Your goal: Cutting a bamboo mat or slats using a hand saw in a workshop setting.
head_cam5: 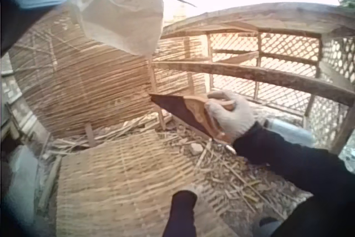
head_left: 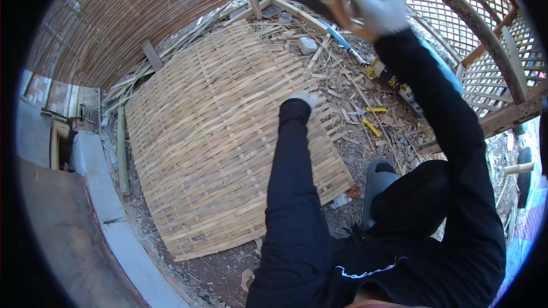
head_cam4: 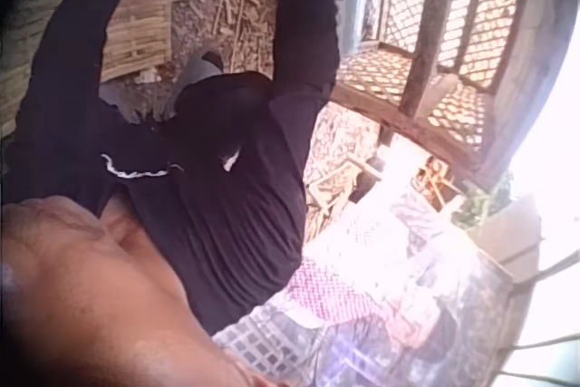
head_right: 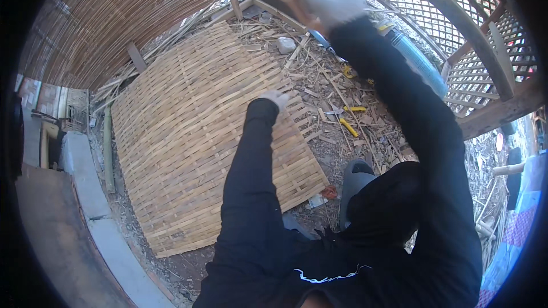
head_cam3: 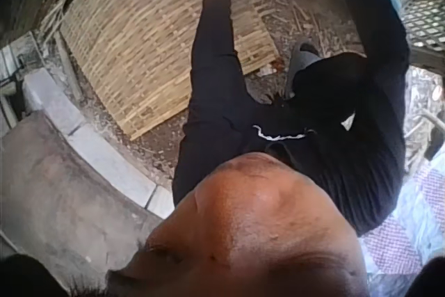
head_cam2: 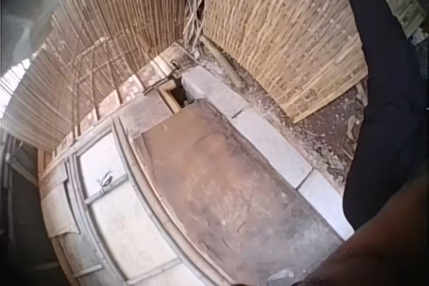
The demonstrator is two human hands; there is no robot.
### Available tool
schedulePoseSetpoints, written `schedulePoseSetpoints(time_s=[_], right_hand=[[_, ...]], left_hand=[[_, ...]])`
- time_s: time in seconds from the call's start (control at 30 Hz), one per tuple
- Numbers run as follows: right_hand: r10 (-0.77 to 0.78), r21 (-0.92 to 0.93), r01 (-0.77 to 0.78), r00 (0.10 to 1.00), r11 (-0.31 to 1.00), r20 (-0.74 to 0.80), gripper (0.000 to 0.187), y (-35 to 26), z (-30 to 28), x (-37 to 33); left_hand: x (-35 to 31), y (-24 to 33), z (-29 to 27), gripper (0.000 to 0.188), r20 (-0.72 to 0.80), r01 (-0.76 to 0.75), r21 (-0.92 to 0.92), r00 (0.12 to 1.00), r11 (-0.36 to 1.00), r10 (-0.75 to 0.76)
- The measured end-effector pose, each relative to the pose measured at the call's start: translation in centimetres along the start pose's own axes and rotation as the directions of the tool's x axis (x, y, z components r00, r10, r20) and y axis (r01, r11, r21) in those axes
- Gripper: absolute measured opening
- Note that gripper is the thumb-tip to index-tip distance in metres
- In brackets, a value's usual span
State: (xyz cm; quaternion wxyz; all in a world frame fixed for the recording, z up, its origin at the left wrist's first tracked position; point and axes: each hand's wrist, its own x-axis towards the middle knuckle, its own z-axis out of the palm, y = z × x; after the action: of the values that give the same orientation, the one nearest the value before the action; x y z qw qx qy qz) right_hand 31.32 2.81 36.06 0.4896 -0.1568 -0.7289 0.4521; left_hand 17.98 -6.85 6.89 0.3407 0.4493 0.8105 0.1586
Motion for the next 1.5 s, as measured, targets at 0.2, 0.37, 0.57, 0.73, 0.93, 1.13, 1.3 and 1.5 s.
schedulePoseSetpoints(time_s=[0.2,0.37,0.57,0.73,0.93,1.13,1.3,1.5], right_hand=[[0.048,-0.183,-0.076,0.987,0.980,-0.152,0.039,15.9,6.8,-2.6],[0.222,-0.180,-0.249,0.962,0.952,-0.156,0.040,18.4,9.9,-17.1],[0.256,-0.045,-0.273,0.939,0.961,-0.228,0.043,20.0,7.9,-19.6],[0.240,0.001,-0.245,0.951,0.970,-0.193,0.043,20.3,7.9,-19.4],[0.564,0.150,-0.544,0.807,0.826,-0.176,0.041,18.2,8.2,-20.6],[0.416,-0.026,-0.420,0.904,0.907,-0.098,0.043,19.6,6.4,-19.7],[0.370,-0.123,-0.370,0.929,0.921,-0.025,0.046,19.3,5.8,-19.9],[0.423,-0.085,-0.424,0.906,0.902,-0.032,0.041,19.1,5.3,-20.7]], left_hand=[[-3.9,-3.4,-0.7,0.055,-0.091,0.180,-0.042,0.979,0.983,-0.184],[-9.1,-9.3,-0.6,0.053,-0.292,0.298,-0.155,0.897,0.942,-0.332],[-9.2,-7.9,2.6,0.044,-0.535,0.360,-0.123,0.761,0.925,-0.367],[-6.7,-7.0,4.4,0.035,-0.650,0.351,0.011,0.714,0.936,-0.260],[-5.4,-3.5,3.7,0.033,-0.562,0.374,0.166,0.796,0.913,-0.224],[-1.4,-2.8,0.8,0.046,-0.613,0.268,0.005,0.762,0.963,-0.208],[3.8,-6.3,-0.6,0.051,-0.677,0.269,-0.084,0.691,0.960,-0.253],[11.4,-9.1,-1.6,0.049,-0.786,0.319,0.009,0.588,0.948,-0.190]])
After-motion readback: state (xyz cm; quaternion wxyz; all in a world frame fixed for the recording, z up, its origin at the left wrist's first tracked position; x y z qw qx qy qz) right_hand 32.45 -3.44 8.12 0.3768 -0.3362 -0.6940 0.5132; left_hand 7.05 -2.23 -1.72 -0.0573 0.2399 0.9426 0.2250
